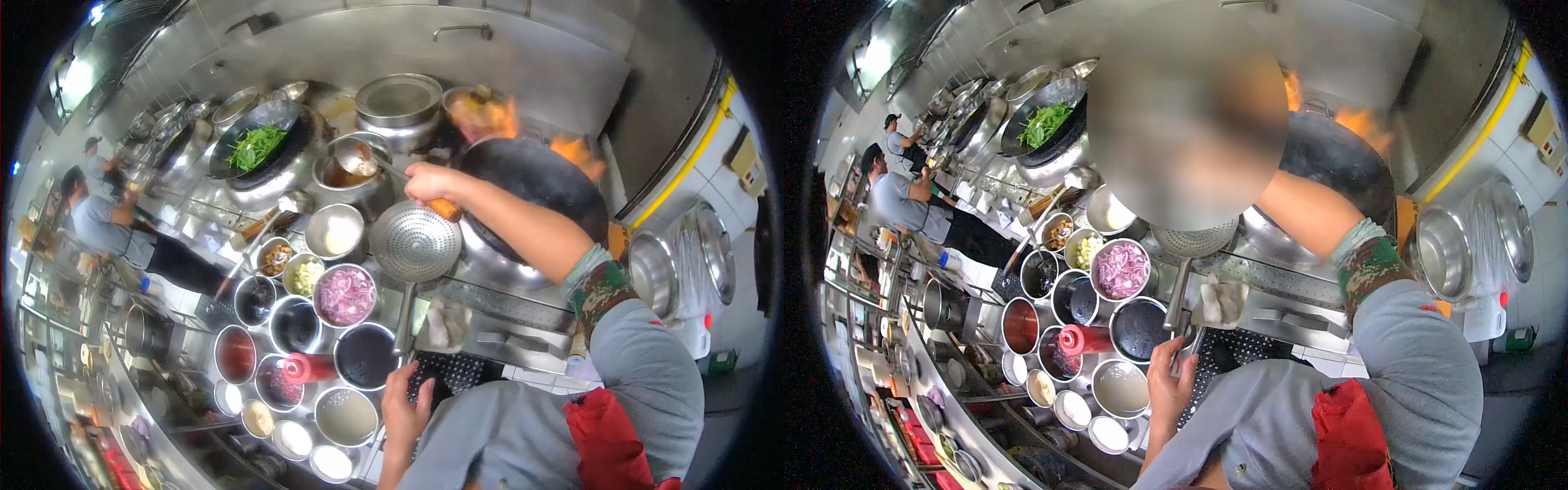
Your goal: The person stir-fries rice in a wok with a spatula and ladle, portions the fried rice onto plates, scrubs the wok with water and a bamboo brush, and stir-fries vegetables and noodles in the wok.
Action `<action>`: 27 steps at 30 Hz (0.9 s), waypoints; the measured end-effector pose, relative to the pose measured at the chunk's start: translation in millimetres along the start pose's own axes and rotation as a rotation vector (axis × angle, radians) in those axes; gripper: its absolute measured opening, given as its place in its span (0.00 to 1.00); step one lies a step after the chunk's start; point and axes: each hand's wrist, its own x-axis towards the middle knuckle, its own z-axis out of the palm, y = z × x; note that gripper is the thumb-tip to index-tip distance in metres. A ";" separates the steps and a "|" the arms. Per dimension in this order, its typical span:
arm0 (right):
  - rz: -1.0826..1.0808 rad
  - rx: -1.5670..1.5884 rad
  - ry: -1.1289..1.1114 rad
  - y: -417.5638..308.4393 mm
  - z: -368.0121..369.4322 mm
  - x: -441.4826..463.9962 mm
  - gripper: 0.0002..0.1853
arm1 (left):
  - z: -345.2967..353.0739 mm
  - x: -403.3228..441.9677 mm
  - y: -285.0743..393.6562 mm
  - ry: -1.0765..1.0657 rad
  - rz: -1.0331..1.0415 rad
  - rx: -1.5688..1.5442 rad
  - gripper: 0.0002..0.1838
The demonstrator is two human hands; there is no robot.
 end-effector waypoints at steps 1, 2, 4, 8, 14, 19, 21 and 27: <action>0.020 -0.021 -0.027 -4.7 -0.3 1.7 0.19 | -2.4 -0.6 -2.8 0.003 -0.006 0.003 0.19; 0.018 0.010 -0.022 -7.4 0.7 4.7 0.17 | -5.0 -0.9 -5.4 0.005 -0.010 0.006 0.19; 0.016 0.075 -0.011 -10.4 3.5 8.3 0.13 | -10.6 -2.9 -8.6 0.002 -0.030 0.015 0.19; 0.078 0.368 -0.078 -8.8 0.3 1.4 0.03 | -17.7 -5.9 -11.3 0.010 -0.058 -0.002 0.19; -0.012 1.044 -0.099 23.5 -0.7 -79.3 0.03 | -19.4 -3.2 -16.8 0.016 -0.018 0.012 0.17; -0.120 1.493 -0.212 76.2 -22.6 -159.4 0.13 | -9.7 1.2 -14.2 -0.006 0.023 0.009 0.15; -0.140 1.408 -0.095 84.5 -36.5 -209.6 0.19 | -4.3 3.1 -7.0 -0.021 0.034 0.022 0.15; 0.028 0.697 0.206 132.8 -83.1 -305.2 0.34 | 40.9 1.0 22.8 -0.145 0.012 0.018 0.14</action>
